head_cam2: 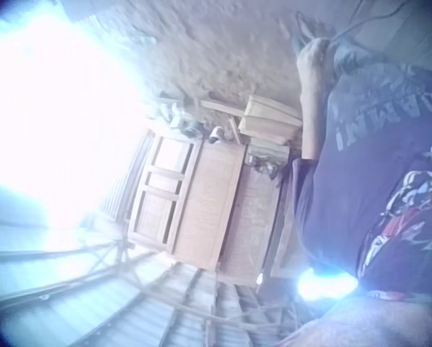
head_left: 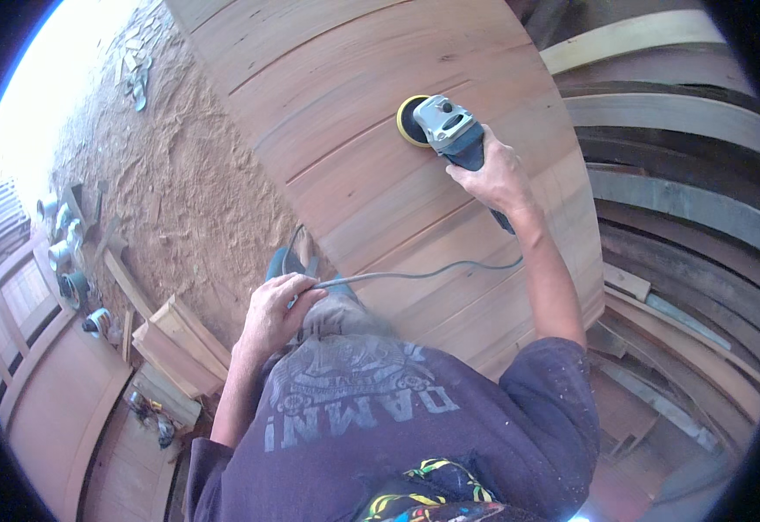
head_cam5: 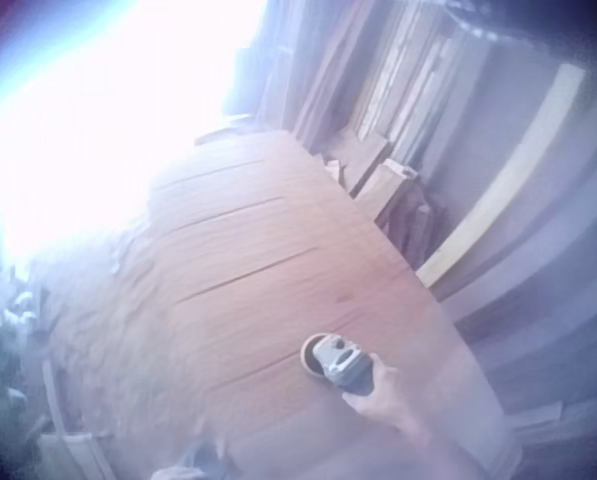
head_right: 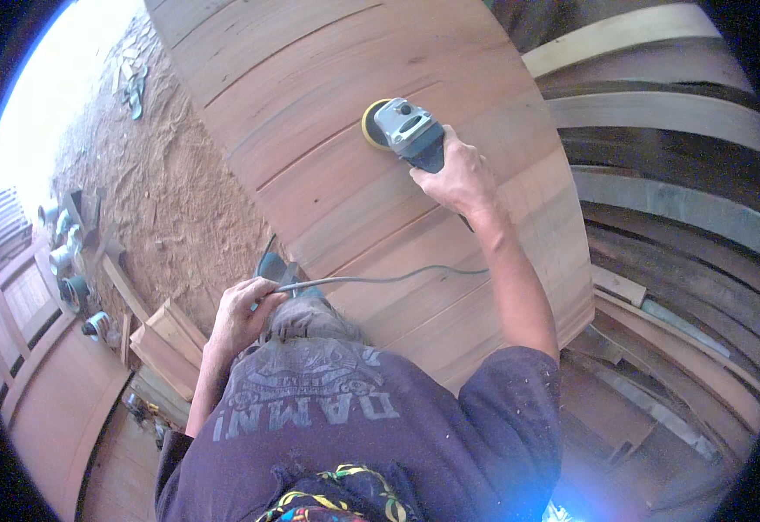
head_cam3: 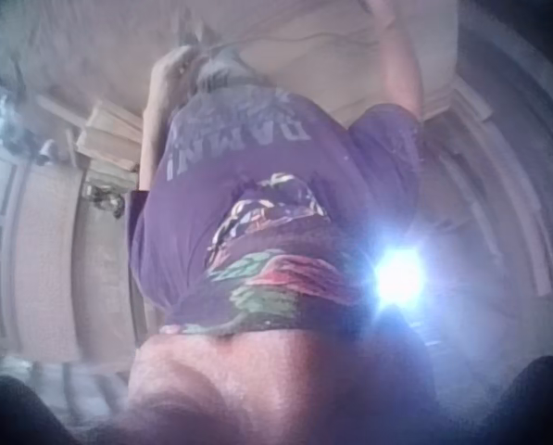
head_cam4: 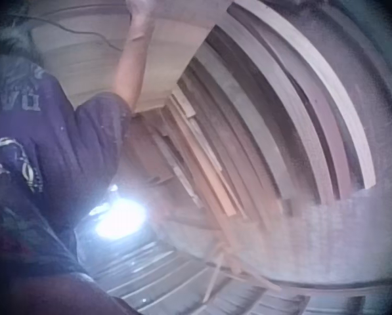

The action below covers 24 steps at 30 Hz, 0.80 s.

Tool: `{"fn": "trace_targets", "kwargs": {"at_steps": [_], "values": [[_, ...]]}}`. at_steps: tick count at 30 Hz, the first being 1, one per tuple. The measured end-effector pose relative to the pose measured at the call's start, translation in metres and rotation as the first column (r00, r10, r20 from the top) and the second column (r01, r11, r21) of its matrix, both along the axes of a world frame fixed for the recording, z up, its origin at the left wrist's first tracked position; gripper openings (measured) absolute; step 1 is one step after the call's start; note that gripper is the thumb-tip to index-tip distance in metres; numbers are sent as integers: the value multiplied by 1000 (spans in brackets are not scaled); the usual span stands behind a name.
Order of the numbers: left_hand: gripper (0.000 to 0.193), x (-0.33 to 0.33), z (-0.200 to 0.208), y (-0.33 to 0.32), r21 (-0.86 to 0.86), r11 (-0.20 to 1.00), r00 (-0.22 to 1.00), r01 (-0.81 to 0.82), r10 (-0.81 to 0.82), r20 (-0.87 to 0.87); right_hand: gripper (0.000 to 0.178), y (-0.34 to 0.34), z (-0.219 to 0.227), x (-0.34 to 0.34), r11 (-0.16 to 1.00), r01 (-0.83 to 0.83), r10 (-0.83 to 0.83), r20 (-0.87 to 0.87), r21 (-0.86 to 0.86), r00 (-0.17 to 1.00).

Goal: The person uses a corded orbital sander to smooth the surface of a large wooden panel. They move the sander across the wood in steady passes while holding the power cord with the other hand. The panel remains stationary on a workbench throughout the clip.

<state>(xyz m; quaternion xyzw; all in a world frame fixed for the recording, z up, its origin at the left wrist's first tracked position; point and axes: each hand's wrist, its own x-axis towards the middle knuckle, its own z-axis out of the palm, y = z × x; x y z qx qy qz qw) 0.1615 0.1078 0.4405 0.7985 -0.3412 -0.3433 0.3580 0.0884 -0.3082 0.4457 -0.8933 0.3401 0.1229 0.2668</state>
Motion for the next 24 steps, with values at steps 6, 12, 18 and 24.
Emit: {"fn": "trace_targets", "kwargs": {"at_steps": [6, 12, 18, 24], "values": [[17, 6, 3, -22, 30, 999, 998, 38, -36, -58, 62, -40, -8, -12, 998, 53, -51, 73, -36, 996], [17, 9, 3, -47, 3, 992, 992, 123, -123, 0, 74, -89, -20, -20, 990, 139, -138, 143, 0, 980], [17, 12, 7, -72, 25, 979, 979, 203, -203, -1, 65, -143, -24, -27, 985, 169, -159, 177, -40, 971], [17, 13, 5, -97, 21, 969, 969, 245, -244, -30, 64, -201, -30, -39, 976, 215, -205, 153, -48, 967]]}}
